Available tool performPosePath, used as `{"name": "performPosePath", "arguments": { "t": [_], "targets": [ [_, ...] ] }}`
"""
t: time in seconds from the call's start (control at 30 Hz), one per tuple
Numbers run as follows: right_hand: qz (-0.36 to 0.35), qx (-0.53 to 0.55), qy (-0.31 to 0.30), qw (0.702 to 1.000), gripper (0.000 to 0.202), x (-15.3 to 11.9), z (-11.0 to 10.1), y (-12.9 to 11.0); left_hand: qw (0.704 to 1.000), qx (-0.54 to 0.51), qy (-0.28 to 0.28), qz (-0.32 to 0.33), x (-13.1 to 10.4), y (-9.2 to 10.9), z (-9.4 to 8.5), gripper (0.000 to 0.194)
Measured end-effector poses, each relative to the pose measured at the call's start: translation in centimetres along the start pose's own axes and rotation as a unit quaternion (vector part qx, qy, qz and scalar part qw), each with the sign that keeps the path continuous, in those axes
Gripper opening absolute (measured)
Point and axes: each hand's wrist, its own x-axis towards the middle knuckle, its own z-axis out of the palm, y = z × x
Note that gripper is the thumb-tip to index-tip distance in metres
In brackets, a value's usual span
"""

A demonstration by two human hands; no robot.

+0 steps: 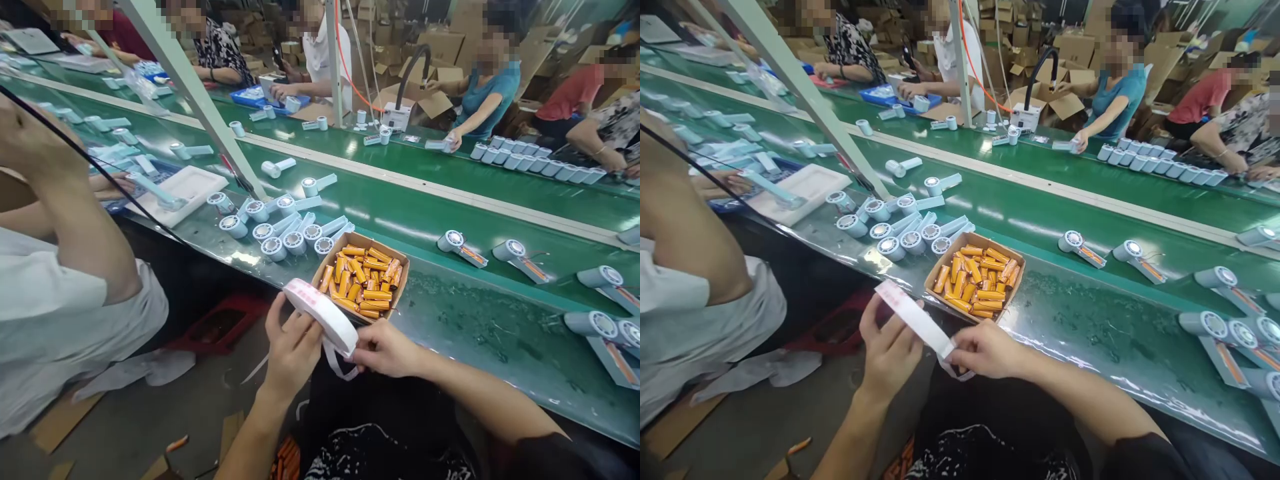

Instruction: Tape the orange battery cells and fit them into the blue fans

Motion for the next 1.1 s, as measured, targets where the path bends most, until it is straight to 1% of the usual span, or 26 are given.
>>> {"name": "performPosePath", "arguments": {
  "t": [0.1,0.13,0.17,0.2,0.23,0.27,0.3,0.33,0.37,0.4,0.43,0.5,0.57,0.63,0.67,0.7,0.73,0.77,0.8,0.83,0.87,0.9,0.93,0.97,1.0,1.1],
  "targets": [
    [-0.096,-0.102,-0.121,0.983,0.048,-0.5,0.2,0.3,0.99,-0.031,0.04,-0.134,0.4,-0.2,0.0,0.053],
    [-0.106,-0.121,-0.131,0.978,0.047,-0.7,0.3,0.4,0.986,-0.029,0.046,-0.159,0.6,-0.3,-0.1,0.057],
    [-0.094,-0.126,-0.115,0.981,0.044,-0.8,0.3,0.4,0.986,-0.02,0.044,-0.157,0.8,-0.4,-0.2,0.057],
    [-0.065,-0.113,-0.078,0.988,0.042,-0.8,0.2,0.2,0.991,-0.008,0.035,-0.129,0.9,-0.4,-0.3,0.053],
    [-0.028,-0.083,-0.034,0.996,0.045,-0.7,0.1,0.0,0.996,0.004,0.023,-0.087,1.0,-0.3,-0.3,0.047],
    [0.004,-0.046,0.002,0.999,0.056,-0.5,-0.1,-0.3,0.999,0.012,0.016,-0.043,1.0,-0.2,-0.2,0.041],
    [0.02,-0.017,0.021,0.999,0.064,-0.3,-0.2,-0.6,1.0,0.016,0.013,-0.005,0.9,0.0,-0.1,0.037],
    [0.018,-0.003,0.021,1.0,0.061,-0.1,-0.3,-0.8,1.0,0.018,0.014,0.021,0.8,0.2,0.0,0.035],
    [0.001,-0.004,0.004,1.0,0.054,0.0,-0.3,-1.0,0.999,0.018,0.019,0.03,0.5,0.4,0.2,0.034],
    [-0.021,-0.018,-0.018,0.999,0.049,0.1,-0.3,-1.1,1.0,0.012,0.026,0.014,0.1,0.5,0.3,0.033],
    [-0.041,-0.044,-0.042,0.997,0.049,0.1,-0.3,-1.1,0.999,-0.006,0.03,-0.022,-0.3,0.6,0.5,0.032],
    [-0.054,-0.117,-0.076,0.989,0.049,-0.2,-0.3,-1.0,0.987,-0.075,0.023,-0.14,-1.2,0.6,0.7,0.039],
    [-0.028,-0.2,-0.104,0.974,0.043,-0.7,-0.8,-1.1,0.952,-0.161,0.003,-0.259,-2.1,0.4,0.8,0.055],
    [0.005,-0.259,-0.113,0.959,0.035,-0.8,-1.9,-1.6,0.922,-0.207,-0.012,-0.326,-2.7,0.4,1.0,0.061],
    [0.02,-0.283,-0.088,0.955,0.032,-0.7,-2.8,-2.0,0.919,-0.208,-0.016,-0.334,-2.8,0.5,1.0,0.06],
    [0.034,-0.316,-0.04,0.947,0.031,-0.4,-3.7,-2.3,0.923,-0.199,-0.02,-0.328,-2.8,0.6,1.1,0.056],
    [0.052,-0.36,0.023,0.931,0.031,0.1,-4.6,-2.6,0.932,-0.186,-0.029,-0.311,-2.7,0.8,1.3,0.052],
    [0.078,-0.413,0.081,0.904,0.031,0.8,-5.6,-2.8,0.942,-0.172,-0.042,-0.287,-2.5,1.0,1.4,0.049],
    [0.109,-0.467,0.115,0.87,0.031,1.5,-6.4,-2.8,0.951,-0.161,-0.057,-0.259,-2.2,1.3,1.6,0.047],
    [0.139,-0.514,0.116,0.839,0.03,2.3,-7.1,-2.7,0.958,-0.153,-0.073,-0.23,-2.0,1.6,1.7,0.044],
    [0.163,-0.545,0.092,0.817,0.028,2.9,-7.7,-2.5,0.964,-0.147,-0.089,-0.201,-1.8,1.9,1.9,0.042],
    [0.178,-0.559,0.059,0.808,0.024,3.5,-8.1,-2.2,0.97,-0.14,-0.101,-0.174,-1.7,2.1,2.0,0.04],
    [0.18,-0.558,0.034,0.809,0.021,3.7,-8.5,-2.0,0.974,-0.128,-0.109,-0.149,-1.6,2.3,2.1,0.038],
    [0.168,-0.544,0.028,0.822,0.02,3.8,-8.8,-1.9,0.979,-0.112,-0.115,-0.127,-1.6,2.5,2.1,0.037],
    [0.145,-0.515,0.047,0.843,0.02,3.5,-9.0,-1.8,0.983,-0.091,-0.119,-0.109,-1.6,2.6,2.1,0.036],
    [0.041,-0.356,0.185,0.915,0.029,1.6,-9.3,-2.2,0.99,-0.017,-0.124,-0.069,-1.5,2.9,1.8,0.036]
  ]
}}
